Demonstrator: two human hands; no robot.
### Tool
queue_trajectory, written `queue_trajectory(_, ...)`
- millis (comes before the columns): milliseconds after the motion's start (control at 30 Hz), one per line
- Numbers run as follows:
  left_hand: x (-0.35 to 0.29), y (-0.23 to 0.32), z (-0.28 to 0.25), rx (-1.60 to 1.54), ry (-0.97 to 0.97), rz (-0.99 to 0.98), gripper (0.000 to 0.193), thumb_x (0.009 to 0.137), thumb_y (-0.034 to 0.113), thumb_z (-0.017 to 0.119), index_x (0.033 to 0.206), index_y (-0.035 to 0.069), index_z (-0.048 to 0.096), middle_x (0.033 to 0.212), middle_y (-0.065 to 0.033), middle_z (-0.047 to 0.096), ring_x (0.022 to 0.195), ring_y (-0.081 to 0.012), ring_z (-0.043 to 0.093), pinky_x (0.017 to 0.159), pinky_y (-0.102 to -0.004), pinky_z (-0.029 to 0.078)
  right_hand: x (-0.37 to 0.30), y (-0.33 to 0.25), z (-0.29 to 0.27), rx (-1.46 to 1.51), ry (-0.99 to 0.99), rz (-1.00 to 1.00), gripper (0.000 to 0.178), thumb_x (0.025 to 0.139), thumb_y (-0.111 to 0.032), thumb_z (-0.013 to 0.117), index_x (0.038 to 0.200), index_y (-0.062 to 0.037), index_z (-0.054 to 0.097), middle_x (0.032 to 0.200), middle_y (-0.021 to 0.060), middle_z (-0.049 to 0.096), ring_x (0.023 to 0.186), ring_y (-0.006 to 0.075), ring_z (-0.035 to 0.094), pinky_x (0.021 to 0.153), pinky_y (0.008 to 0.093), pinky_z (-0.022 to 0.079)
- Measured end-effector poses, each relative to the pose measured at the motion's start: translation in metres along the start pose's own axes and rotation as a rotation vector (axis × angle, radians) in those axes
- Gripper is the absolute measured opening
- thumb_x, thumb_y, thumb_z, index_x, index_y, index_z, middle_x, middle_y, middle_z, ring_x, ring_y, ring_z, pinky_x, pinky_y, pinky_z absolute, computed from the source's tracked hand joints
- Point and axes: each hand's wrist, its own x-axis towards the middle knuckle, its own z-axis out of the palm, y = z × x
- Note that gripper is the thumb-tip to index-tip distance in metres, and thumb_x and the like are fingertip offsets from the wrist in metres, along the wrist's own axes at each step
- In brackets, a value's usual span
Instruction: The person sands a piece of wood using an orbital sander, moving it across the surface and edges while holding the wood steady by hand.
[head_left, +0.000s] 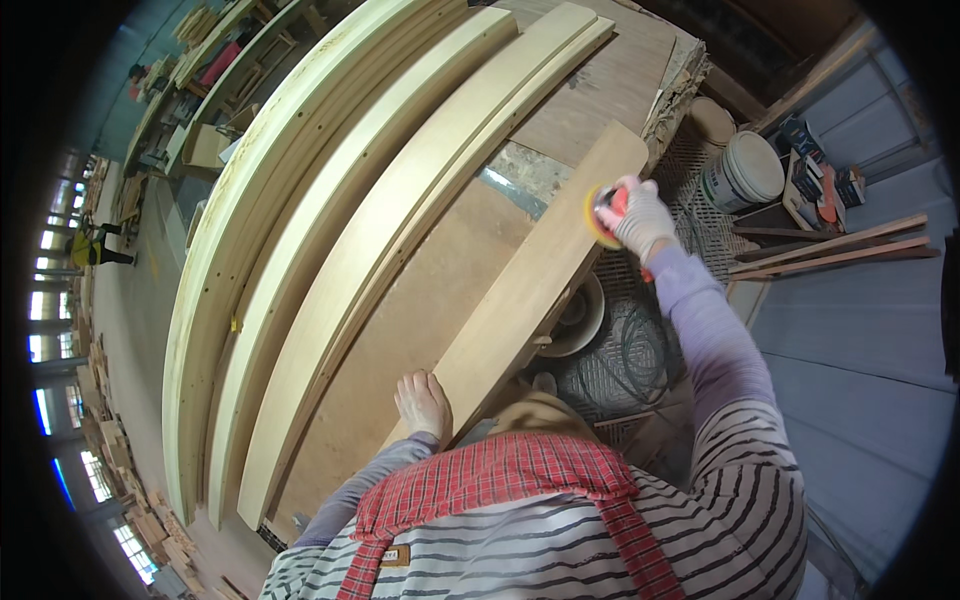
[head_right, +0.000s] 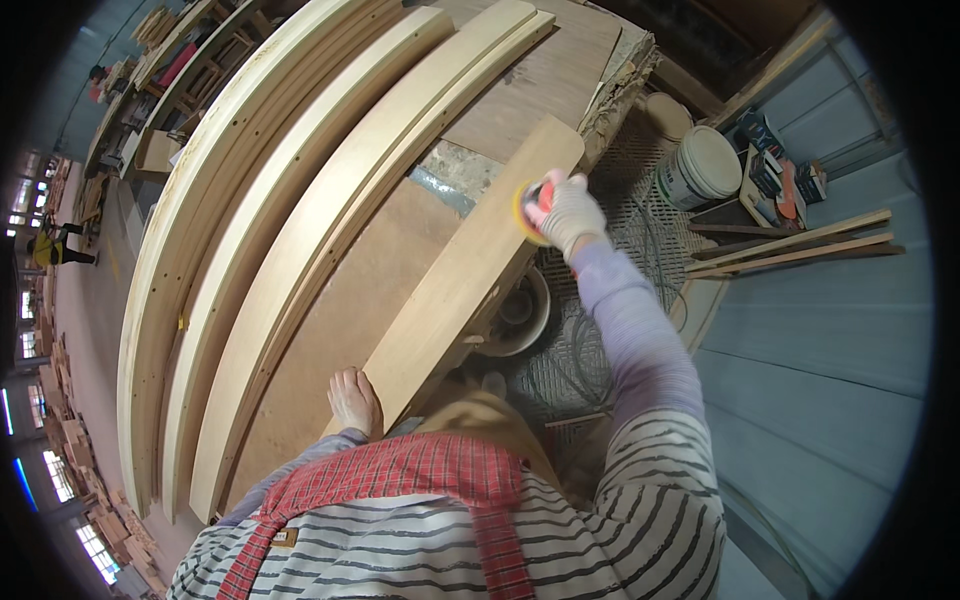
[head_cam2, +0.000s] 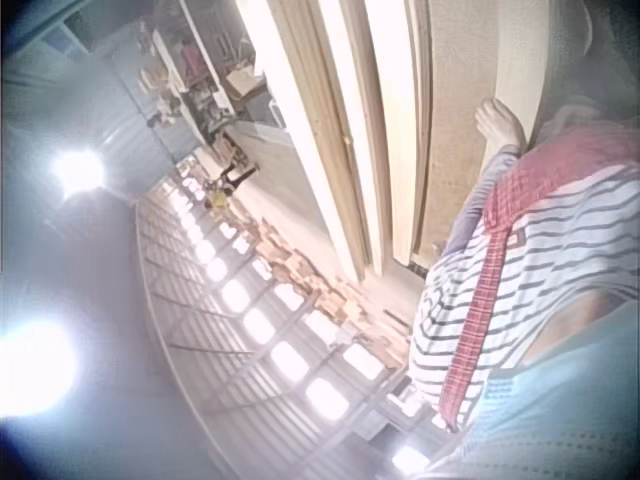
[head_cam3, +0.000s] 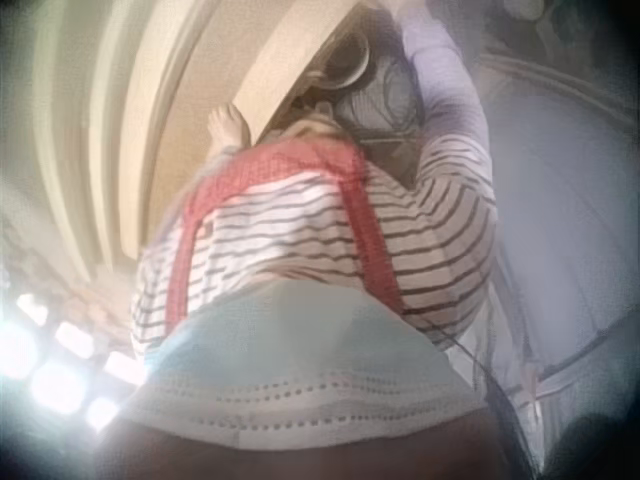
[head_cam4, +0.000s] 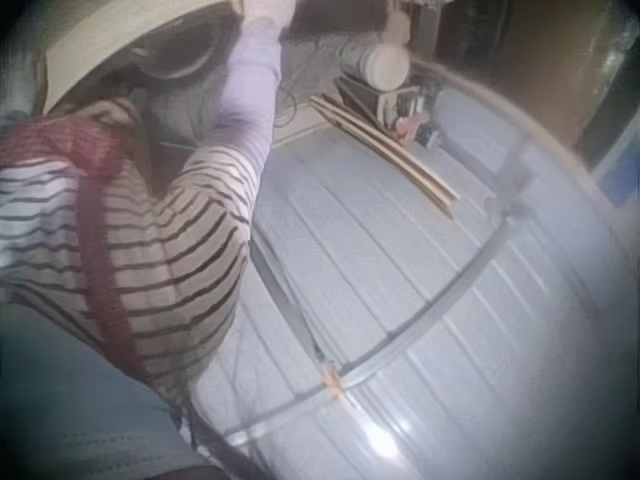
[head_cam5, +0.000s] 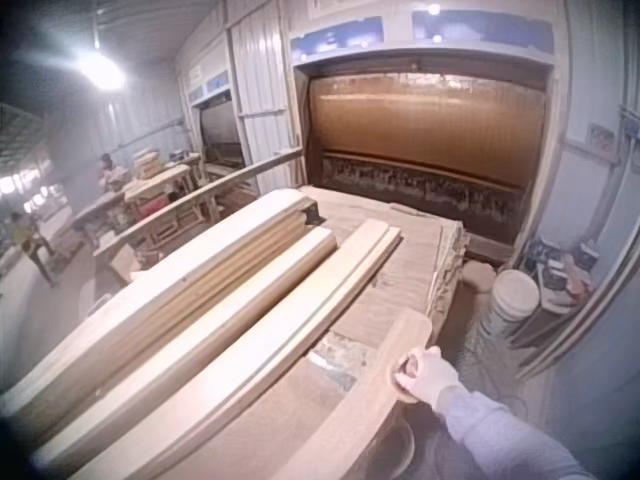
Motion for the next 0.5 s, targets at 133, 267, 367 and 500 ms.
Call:
queue_trajectory(133, -0.001, -0.002, -0.002, 0.006, -0.02, -0.003, 0.016, 0.094, 0.019, 0.052, 0.099, 0.005, 0.06, 0.098, -0.0137, 0.059, 0.095, -0.0337, 0.053, 0.082, -0.0473, 0.041, 0.074, 0.007, -0.027, -0.034, 0.015, 0.135, 0.062, 0.077, -0.044, 0.073, 0.128, -0.0155, 0.05, 0.125, 0.0234, 0.05, 0.109, 0.042, 0.059, 0.096, 0.0446, 0.047)
queue_trajectory(267, 0.001, -0.002, 0.001, -0.04, 0.002, 0.038, 0.014, 0.092, 0.016, 0.054, 0.098, 0.004, 0.06, 0.102, -0.014, 0.061, 0.097, -0.034, 0.054, 0.083, -0.0473, 0.041, 0.145, 0.032, -0.032, -0.038, 0.123, 0.211, 0.064, 0.077, -0.046, 0.073, 0.13, -0.0168, 0.05, 0.132, 0.0227, 0.049, 0.116, 0.0408, 0.058, 0.099, 0.0428, 0.047)
queue_trajectory(367, 0.003, 0.0, 0.0, -0.036, -0.004, 0.022, 0.014, 0.092, 0.015, 0.054, 0.097, 0.004, 0.06, 0.102, -0.0139, 0.061, 0.096, -0.034, 0.054, 0.083, -0.0473, 0.041, 0.16, 0.015, -0.028, -0.1, 0.131, 0.244, 0.069, 0.077, -0.046, 0.073, 0.135, -0.0174, 0.048, 0.133, 0.0218, 0.049, 0.117, 0.0401, 0.057, 0.102, 0.0435, 0.046)
queue_trajectory(500, 0.002, 0.002, -0.003, -0.013, 0.008, 0.004, 0.014, 0.092, 0.017, 0.054, 0.096, 0.004, 0.059, 0.098, -0.0139, 0.06, 0.096, -0.0345, 0.054, 0.082, -0.0476, 0.041, 0.12, -0.034, -0.011, -0.08, 0.083, 0.111, 0.065, 0.078, -0.044, 0.072, 0.132, -0.0162, 0.051, 0.128, 0.0245, 0.051, 0.116, 0.0395, 0.057, 0.098, 0.0438, 0.047)
